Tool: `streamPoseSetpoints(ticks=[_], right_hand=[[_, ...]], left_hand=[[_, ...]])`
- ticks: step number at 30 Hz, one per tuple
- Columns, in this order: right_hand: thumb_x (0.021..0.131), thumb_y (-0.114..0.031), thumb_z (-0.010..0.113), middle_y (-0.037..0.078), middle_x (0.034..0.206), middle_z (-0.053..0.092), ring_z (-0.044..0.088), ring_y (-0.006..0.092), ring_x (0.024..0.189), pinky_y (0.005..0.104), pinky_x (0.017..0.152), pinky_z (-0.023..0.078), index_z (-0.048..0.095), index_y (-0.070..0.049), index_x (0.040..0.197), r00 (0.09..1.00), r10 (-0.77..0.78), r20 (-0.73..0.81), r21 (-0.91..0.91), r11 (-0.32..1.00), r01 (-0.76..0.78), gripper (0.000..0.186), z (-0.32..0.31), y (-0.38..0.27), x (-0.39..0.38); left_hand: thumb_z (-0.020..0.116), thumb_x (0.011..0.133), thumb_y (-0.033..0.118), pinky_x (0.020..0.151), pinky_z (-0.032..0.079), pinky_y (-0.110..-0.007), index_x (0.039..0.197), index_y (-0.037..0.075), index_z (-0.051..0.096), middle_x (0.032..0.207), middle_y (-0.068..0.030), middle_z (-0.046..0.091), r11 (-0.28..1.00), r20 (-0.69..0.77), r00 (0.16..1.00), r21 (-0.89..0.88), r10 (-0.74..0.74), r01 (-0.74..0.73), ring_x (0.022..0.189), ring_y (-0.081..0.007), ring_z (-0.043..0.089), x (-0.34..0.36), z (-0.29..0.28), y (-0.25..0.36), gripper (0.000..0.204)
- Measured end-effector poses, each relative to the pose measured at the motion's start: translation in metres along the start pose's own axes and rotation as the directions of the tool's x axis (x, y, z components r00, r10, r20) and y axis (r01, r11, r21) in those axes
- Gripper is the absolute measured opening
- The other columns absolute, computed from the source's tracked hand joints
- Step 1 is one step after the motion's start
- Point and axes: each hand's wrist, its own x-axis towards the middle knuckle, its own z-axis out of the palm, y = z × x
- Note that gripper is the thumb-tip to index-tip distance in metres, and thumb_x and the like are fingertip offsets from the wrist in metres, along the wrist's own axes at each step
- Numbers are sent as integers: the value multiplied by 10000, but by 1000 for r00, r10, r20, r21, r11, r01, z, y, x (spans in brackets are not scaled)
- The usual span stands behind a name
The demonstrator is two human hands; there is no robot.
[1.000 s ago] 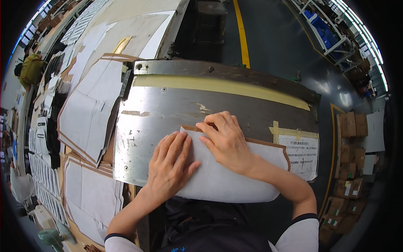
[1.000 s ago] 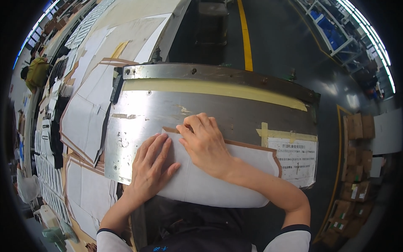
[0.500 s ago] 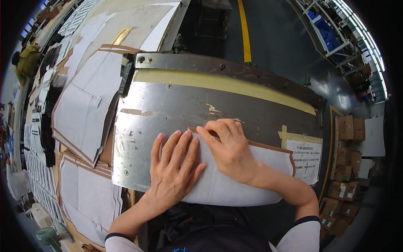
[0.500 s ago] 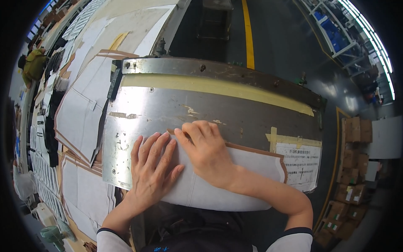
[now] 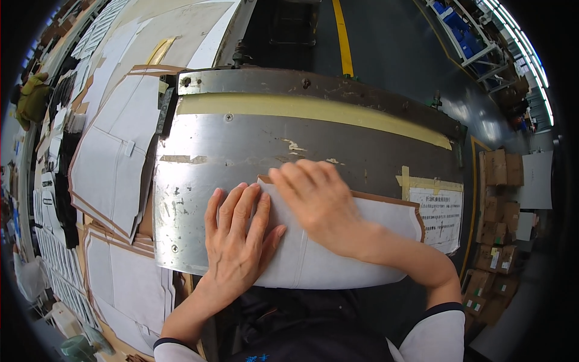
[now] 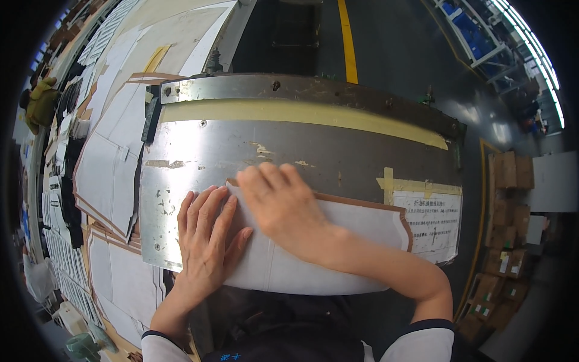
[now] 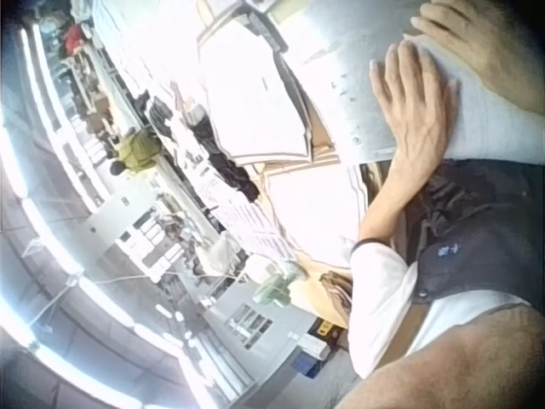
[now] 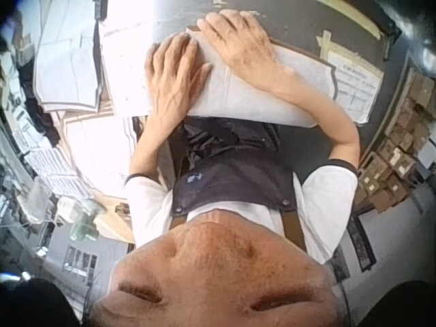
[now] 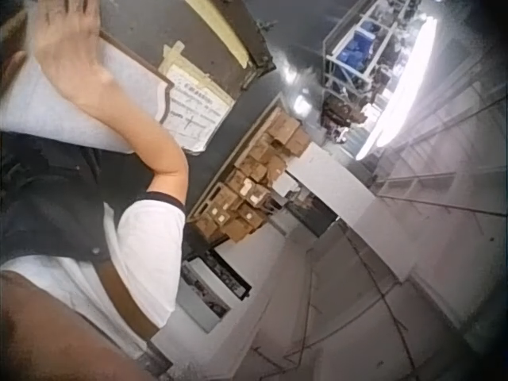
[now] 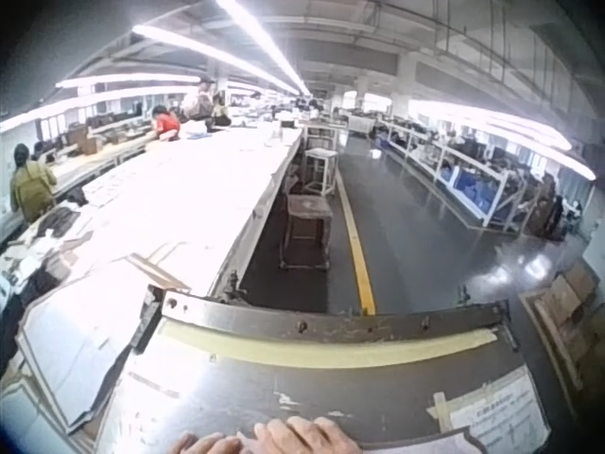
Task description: Folding and pressing the edges of leather panels using a metal jig in a workshop.
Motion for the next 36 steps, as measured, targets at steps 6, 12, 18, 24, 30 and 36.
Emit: streamPoseSetpoints(ticks=[6, 12, 18, 24, 30, 36], right_hand=[[747, 48, 642, 158, 1166, 593, 574, 334, 1109, 465, 949, 483, 666, 84, 1241, 990, 115, -80, 108, 989, -106, 496, -15, 9, -36], [797, -94, 651, 190, 1181, 585, 556, 316, 1109, 420, 953, 465, 643, 119, 1185, 993, 18, -117, 73, 997, -10, 443, 2, 6, -17], [814, -122, 642, 202, 1167, 617, 555, 308, 1092, 412, 943, 456, 711, 81, 1070, 985, -76, -154, -127, 990, 56, 334, 13, -3, -13], [794, -34, 681, 188, 1153, 614, 580, 307, 1108, 429, 931, 487, 677, 120, 1134, 989, 31, -148, -27, 999, -36, 373, -16, 18, -64], [828, 1, 683, 192, 1182, 617, 606, 330, 1125, 464, 961, 491, 645, 119, 1237, 980, 174, -100, -79, 980, -182, 427, -62, 42, -146], [805, -128, 780, 193, 1185, 620, 606, 350, 1120, 524, 974, 465, 659, 109, 1208, 931, 336, -142, -225, 905, -361, 483, -91, 48, -200]], left_hand=[[813, 849, 174, 1186, 317, -586, 1366, 22, 578, 1439, -187, 547, 1000, -17, 1000, 20, -13, 13, 1361, -387, 509, -1, -1, 5, 588], [780, 849, 76, 1209, 288, -589, 1298, 27, 588, 1491, -180, 542, 998, 12, 1000, 56, 6, -7, 1412, -397, 474, 8, 2, 6, 490], [724, 853, 32, 1243, 228, -590, 1274, -18, 624, 1483, -121, 565, 990, 51, 997, 130, 51, -57, 1444, -347, 439, 12, 1, 2, 435], [614, 875, -63, 1259, 172, -605, 1352, 17, 594, 1472, -125, 559, 990, 71, 997, 137, 36, -46, 1443, -330, 437, 14, 2, 5, 484], [586, 851, -95, 1265, 157, -598, 1453, 77, 567, 1348, -120, 551, 982, 78, 996, 181, 46, -60, 1403, -305, 459, 21, 3, 11, 626], [587, 830, -102, 1267, 195, -586, 1447, 88, 597, 1389, -132, 543, 978, 73, 996, 201, 45, -59, 1413, -325, 460, 21, -1, 12, 645]])
